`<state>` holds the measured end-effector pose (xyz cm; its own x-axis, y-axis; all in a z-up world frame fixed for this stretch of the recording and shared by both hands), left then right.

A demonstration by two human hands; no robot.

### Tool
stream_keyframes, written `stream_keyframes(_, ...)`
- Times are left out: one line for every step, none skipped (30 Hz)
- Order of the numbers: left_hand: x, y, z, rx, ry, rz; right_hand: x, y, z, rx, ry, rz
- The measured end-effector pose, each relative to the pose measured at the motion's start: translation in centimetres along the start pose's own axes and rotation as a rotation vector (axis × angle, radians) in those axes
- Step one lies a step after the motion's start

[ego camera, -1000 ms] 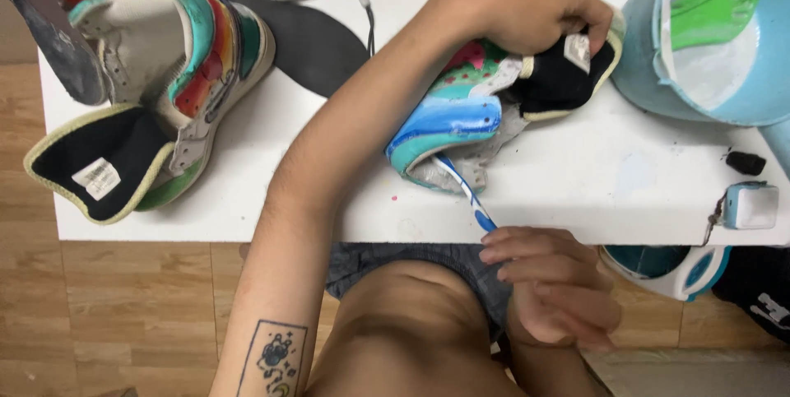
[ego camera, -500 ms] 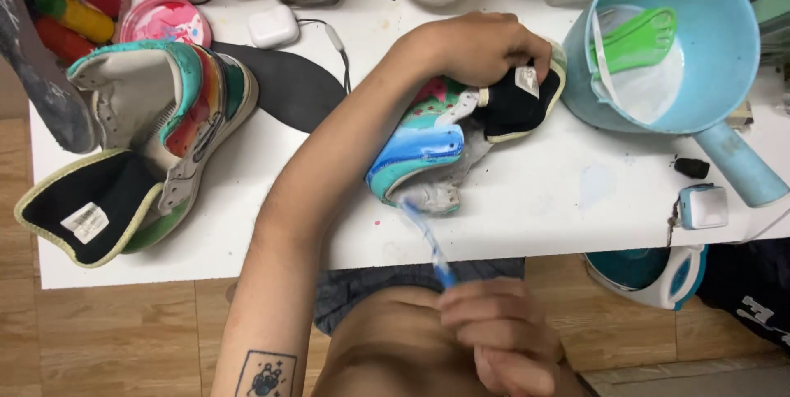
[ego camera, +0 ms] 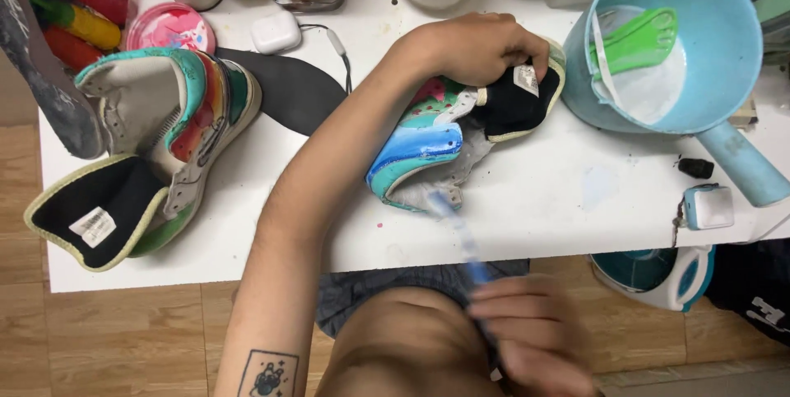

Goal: Applying white liquid to the interior of a sneaker using a toothbrush

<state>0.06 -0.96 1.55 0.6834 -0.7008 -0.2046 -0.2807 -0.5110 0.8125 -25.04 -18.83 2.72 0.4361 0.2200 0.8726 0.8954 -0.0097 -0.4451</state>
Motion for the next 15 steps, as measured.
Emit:
stream_keyframes(0.2, -0.1, 0.1, 0.002, -0.002, 0.016, -0.7, 0.8, -1.3, -0.068, 0.088, 0.010)
stream_keyframes(0.4, -0.3, 0.1, 0.003, -0.004, 0.032, -1.4, 1.6, -2.6, -0.134, 0.176, 0.023)
stream_keyframes(0.4, -0.1, 0.1, 0.001, -0.002, 0.038, -3.3, 3.8, -5.6, -0.138, 0.171, 0.021)
stream_keyframes(0.3, 0.0, 0.1, -0.004, -0.007, 0.022, -5.3, 6.0, -8.8, -0.204, 0.325, 0.056)
stream_keyframes(0.1, 0.0, 0.0, -0.006, -0.008, 0.004, -7.2, 8.4, -12.0, -0.262, 0.480, 0.090)
stream_keyframes(0.2, 0.2, -0.2, -0.006, -0.003, 0.008, -3.8, 10.1, -12.3, -0.262, 0.477, 0.085)
stream_keyframes(0.2, 0.3, -0.1, -0.012, -0.012, 0.010, -0.6, 11.3, -12.3, -0.507, 0.380, -0.020)
stream_keyframes(0.2, 0.4, 0.0, -0.019, -0.021, 0.012, 2.7, 12.7, -12.2, -0.745, 0.269, -0.123)
stream_keyframes(0.3, 0.2, 0.2, -0.015, -0.022, 0.013, 2.9, 13.6, -13.1, -0.746, 0.272, -0.124)
stream_keyframes(0.4, 0.1, 0.3, -0.013, -0.012, 0.023, 3.2, 15.0, -13.8, -0.651, 0.073, 0.074)
stream_keyframes(0.6, 0.0, 0.4, -0.011, -0.002, 0.032, 3.4, 16.4, -14.4, -0.547, -0.125, 0.268)
stream_keyframes(0.3, 0.4, 0.2, -0.007, -0.002, 0.033, 3.7, 16.3, -14.3, -0.548, -0.121, 0.266)
stream_keyframes(0.1, 0.6, 0.1, -0.012, -0.006, -0.003, 4.0, 16.1, -14.0, -0.610, -0.183, 0.261)
stream_keyframes(-0.2, 0.8, 0.0, -0.018, -0.009, -0.038, 4.2, 15.9, -13.8, -0.671, -0.245, 0.256)
stream_keyframes(-0.1, 0.7, 0.0, -0.020, -0.010, -0.038, 4.5, 15.0, -13.3, -0.671, -0.246, 0.257)
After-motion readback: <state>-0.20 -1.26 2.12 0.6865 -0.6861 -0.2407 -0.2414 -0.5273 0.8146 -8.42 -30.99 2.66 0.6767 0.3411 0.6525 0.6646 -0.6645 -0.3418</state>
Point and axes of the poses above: each hand's wrist, its own x-axis towards the middle knuckle, its own z-axis out of the palm, y = z × x, the point moved 2 cm from there along x, towards the middle knuckle, and after that the axes turned 13 degrees about -x, right-handed, at the moved point
